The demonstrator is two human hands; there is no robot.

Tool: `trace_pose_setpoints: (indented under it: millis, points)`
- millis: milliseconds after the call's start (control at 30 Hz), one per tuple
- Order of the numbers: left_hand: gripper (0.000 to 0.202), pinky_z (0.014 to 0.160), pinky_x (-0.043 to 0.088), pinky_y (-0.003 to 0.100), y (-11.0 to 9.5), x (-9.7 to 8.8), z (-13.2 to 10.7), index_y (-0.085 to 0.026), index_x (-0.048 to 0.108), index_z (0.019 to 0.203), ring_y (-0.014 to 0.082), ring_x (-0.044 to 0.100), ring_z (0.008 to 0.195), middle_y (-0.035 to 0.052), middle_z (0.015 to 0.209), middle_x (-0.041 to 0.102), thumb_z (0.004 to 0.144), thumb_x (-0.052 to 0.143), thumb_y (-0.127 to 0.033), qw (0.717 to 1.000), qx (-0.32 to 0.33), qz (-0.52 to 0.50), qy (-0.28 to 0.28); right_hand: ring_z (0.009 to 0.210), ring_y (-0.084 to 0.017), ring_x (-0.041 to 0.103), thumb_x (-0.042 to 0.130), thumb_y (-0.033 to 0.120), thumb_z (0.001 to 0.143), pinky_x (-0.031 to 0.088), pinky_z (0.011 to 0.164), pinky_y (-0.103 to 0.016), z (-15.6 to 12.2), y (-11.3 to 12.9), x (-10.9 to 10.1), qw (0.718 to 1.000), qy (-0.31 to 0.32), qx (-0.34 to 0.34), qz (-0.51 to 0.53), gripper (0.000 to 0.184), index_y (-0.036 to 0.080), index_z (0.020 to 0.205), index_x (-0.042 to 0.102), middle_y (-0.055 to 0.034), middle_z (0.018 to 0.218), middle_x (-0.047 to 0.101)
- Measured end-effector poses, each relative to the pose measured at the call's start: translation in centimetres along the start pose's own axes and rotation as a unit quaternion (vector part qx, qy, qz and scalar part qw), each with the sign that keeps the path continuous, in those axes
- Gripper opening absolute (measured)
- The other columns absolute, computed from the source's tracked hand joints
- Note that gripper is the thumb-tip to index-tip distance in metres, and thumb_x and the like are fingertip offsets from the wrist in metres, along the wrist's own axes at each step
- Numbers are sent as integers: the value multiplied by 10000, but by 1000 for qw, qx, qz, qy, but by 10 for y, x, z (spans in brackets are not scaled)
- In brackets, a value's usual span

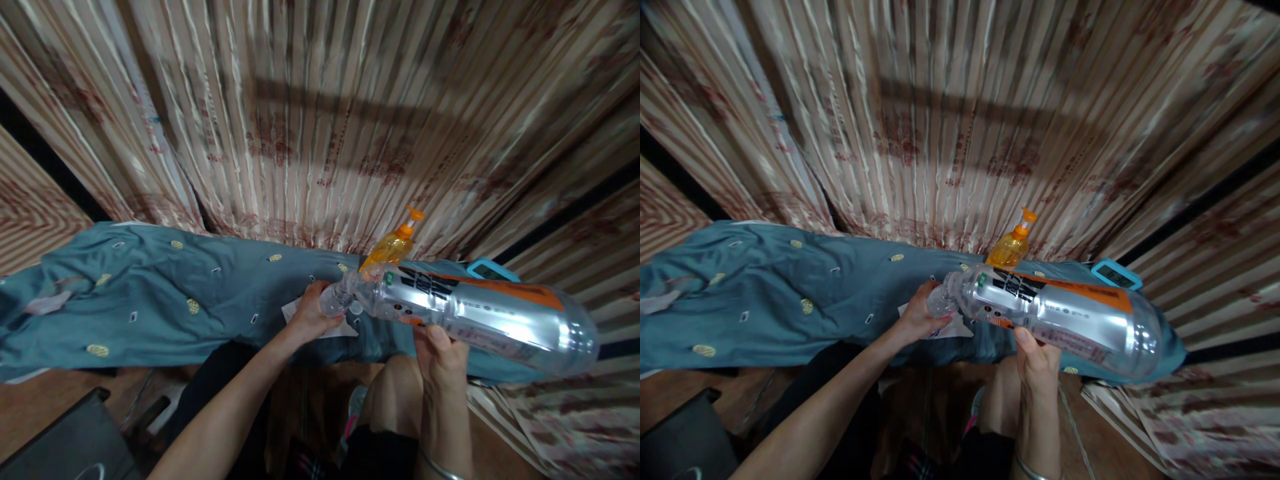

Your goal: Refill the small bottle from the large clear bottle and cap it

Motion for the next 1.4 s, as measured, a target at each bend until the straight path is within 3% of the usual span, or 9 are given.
trace_pose_setpoints:
  millis: [600,933,1400]
  points:
    - [498,830,447,362,1,0,0,-153,547,966,243,563,941,54,971,592,521,767,-194,1000,-2,2,-2,1067,-293,617,758,269,522,465,930,-511,0,5,3,1000,0,-14,12,649,201,1147,598,-97,1087,685]
    - [531,849,443,362,1,-1,0,-168,546,992,241,561,957,43,976,594,512,770,-186,1000,-2,-4,-5,1089,-327,600,774,280,483,398,970,-592,0,1,2,1000,-9,-3,21,630,179,1088,632,-113,1067,688]
    - [493,824,433,366,2,0,1,-151,546,957,247,555,931,55,960,582,513,759,-181,1000,-5,-12,-1,1024,-288,635,783,284,477,499,882,-467,1,2,0,1000,-11,-1,16,648,194,1100,627,-101,1061,692]
Point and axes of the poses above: each hand's wrist, its own z-axis towards the middle knuckle, its own x-axis out of the palm, y = z × x, the point moved 9 cm from there along z, towards the middle knuckle
